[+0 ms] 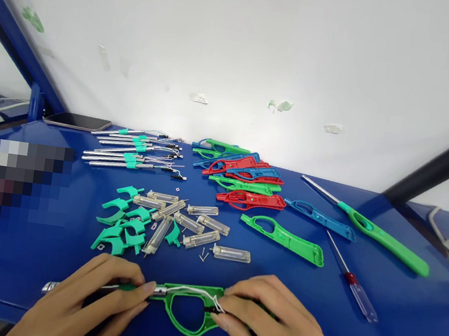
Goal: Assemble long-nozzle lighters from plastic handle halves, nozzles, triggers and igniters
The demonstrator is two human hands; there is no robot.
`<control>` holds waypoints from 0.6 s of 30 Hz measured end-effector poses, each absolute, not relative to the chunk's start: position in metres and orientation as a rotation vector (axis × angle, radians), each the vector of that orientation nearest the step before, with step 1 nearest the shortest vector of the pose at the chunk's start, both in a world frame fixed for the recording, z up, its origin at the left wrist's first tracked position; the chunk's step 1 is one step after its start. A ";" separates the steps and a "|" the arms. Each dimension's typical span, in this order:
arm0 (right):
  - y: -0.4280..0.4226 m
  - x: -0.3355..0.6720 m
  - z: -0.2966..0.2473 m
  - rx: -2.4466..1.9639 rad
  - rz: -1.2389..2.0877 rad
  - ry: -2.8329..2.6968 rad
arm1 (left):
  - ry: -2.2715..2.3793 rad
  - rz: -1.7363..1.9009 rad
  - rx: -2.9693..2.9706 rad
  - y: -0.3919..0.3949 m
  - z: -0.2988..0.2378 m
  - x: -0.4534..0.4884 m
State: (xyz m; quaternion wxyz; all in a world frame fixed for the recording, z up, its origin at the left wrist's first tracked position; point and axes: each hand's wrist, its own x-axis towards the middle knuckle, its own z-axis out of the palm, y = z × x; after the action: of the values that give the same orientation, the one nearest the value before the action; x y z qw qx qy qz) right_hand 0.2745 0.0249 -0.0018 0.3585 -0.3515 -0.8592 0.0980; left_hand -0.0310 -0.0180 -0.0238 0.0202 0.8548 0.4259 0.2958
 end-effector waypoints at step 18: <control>0.026 0.278 0.001 -0.876 0.299 -2.271 | 1.332 0.946 2.693 -0.018 -0.022 -0.030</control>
State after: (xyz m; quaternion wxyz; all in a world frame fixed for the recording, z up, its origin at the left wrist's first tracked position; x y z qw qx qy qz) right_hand 0.2785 0.0257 0.0009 0.3379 -0.3362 -0.8716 0.1146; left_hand -0.0302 -0.0183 -0.0221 -0.0042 0.8549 0.4230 0.3004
